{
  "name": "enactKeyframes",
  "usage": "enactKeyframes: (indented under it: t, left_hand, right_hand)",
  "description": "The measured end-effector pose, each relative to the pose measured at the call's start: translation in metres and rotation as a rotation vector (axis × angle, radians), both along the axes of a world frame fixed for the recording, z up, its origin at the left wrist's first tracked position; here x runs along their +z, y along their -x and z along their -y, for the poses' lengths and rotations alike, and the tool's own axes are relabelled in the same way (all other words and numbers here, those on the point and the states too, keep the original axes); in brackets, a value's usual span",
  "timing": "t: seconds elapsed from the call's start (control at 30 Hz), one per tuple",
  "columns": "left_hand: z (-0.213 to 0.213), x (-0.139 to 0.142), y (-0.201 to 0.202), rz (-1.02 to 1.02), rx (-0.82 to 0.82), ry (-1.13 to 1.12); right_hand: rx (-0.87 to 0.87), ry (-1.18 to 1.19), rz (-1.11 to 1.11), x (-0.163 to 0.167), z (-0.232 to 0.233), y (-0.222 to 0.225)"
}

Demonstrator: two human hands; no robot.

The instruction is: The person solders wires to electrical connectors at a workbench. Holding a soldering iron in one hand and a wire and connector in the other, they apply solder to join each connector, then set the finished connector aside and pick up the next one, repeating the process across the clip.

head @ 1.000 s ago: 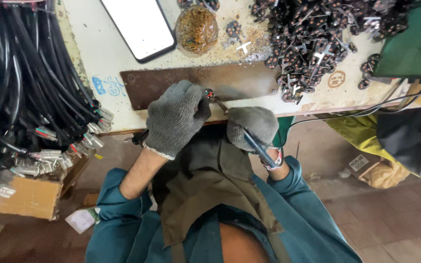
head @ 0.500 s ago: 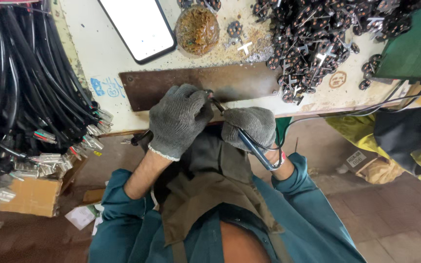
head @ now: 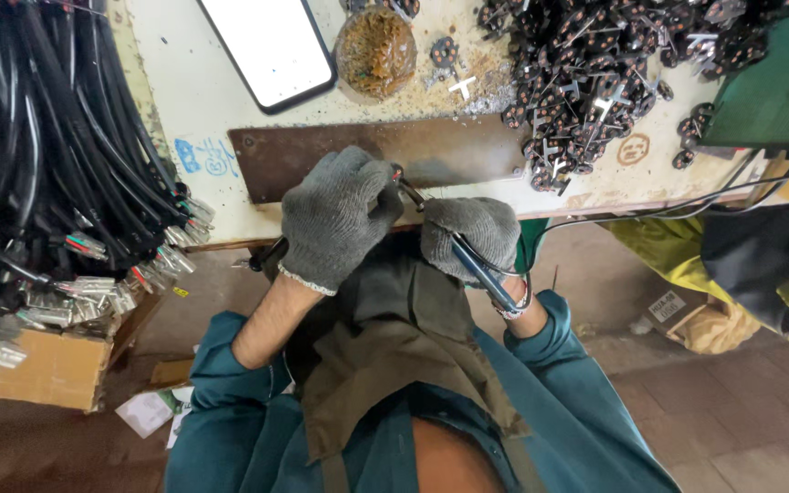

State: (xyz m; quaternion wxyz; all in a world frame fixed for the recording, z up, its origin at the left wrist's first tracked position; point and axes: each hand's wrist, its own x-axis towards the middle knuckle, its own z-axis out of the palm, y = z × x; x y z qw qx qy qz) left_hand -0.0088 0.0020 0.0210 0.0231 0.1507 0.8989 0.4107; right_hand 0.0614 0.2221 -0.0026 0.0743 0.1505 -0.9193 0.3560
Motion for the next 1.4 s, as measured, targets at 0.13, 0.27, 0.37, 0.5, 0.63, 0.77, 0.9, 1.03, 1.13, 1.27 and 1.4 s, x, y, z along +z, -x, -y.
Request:
enactKeyframes:
  t: [0.13,0.27,0.37,0.5,0.63,0.77,0.9,1.03,1.13,1.27,1.4]
  left_hand:
    - [0.000,-0.002,0.000,0.019,-0.017,-0.005]
    - [0.000,-0.002,-0.001,0.038,-0.027,0.036]
    - [0.001,-0.001,-0.001,0.055,-0.032,0.028]
    - [0.001,0.000,0.000,0.051,-0.022,0.031]
    - [0.001,0.000,0.000,0.026,-0.015,0.049]
    - [0.001,-0.002,0.000,0.026,-0.026,0.053]
    - [0.001,-0.003,0.000,0.044,-0.042,0.048]
    - [0.002,-0.002,0.002,0.045,-0.044,0.022]
    - [0.001,0.000,0.002,0.045,-0.034,0.009]
    - [-0.001,0.003,0.004,0.040,-0.018,-0.011]
    - [0.000,0.008,0.006,0.032,-0.014,-0.021]
  right_hand:
    - [0.005,0.007,0.074,0.003,0.001,0.003]
    - [0.020,0.056,0.182,0.010,0.001,0.007]
    - [0.086,0.071,0.134,0.015,0.001,0.014]
    - [0.133,0.076,0.091,0.015,0.004,0.022]
    - [0.157,-0.001,0.060,0.012,0.007,0.022]
    - [0.168,0.043,0.049,0.014,0.003,0.020]
    - [0.215,0.018,0.104,0.018,0.000,0.024]
    - [0.190,0.049,0.204,0.022,0.003,0.033]
    - [0.013,0.290,0.463,0.033,-0.002,0.031]
    - [-0.190,0.502,0.346,0.050,-0.009,0.010]
    - [-0.175,0.199,0.140,0.032,-0.001,0.009]
